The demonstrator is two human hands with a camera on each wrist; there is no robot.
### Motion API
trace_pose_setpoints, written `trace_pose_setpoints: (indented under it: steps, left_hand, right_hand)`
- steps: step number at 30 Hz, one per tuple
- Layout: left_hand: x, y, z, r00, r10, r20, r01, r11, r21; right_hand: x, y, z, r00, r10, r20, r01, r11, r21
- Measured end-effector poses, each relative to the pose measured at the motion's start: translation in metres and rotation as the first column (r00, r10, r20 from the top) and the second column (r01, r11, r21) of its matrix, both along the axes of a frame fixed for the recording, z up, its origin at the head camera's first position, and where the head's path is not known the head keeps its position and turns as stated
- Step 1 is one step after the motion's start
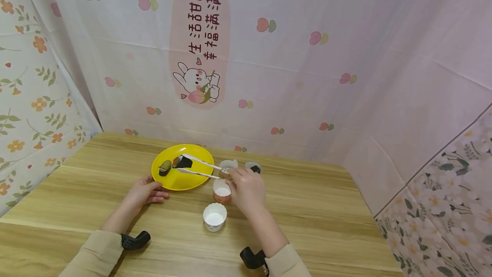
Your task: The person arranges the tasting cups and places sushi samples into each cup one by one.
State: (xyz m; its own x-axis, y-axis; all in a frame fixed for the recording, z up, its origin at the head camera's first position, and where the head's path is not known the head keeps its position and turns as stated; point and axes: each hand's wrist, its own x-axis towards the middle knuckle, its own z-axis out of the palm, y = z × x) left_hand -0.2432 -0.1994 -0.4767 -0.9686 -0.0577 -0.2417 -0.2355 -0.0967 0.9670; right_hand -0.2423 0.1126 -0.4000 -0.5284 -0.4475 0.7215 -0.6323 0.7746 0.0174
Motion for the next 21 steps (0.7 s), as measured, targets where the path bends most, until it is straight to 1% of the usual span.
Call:
trace_pose_setpoints:
  steps: [9,15,21]
  left_hand:
    - [0.001,0.0,0.0,1.0,-0.001,0.009,0.001,1.0,-0.011]
    - [0.0,0.0,0.001,1.0,0.003,0.01,-0.003,1.0,-0.007]
    - [0.001,0.001,0.002,1.0,0.005,0.016,-0.005,1.0,-0.01]
  right_hand:
    - [0.008,0.013,0.0,1.0,0.007,0.003,-0.007,0.999,-0.048]
    - [0.014,0.022,0.003,0.998,0.036,-0.045,-0.04,0.996,-0.078]
    - [0.018,0.032,0.004,0.996,0.037,-0.075,-0.044,0.994,-0.096]
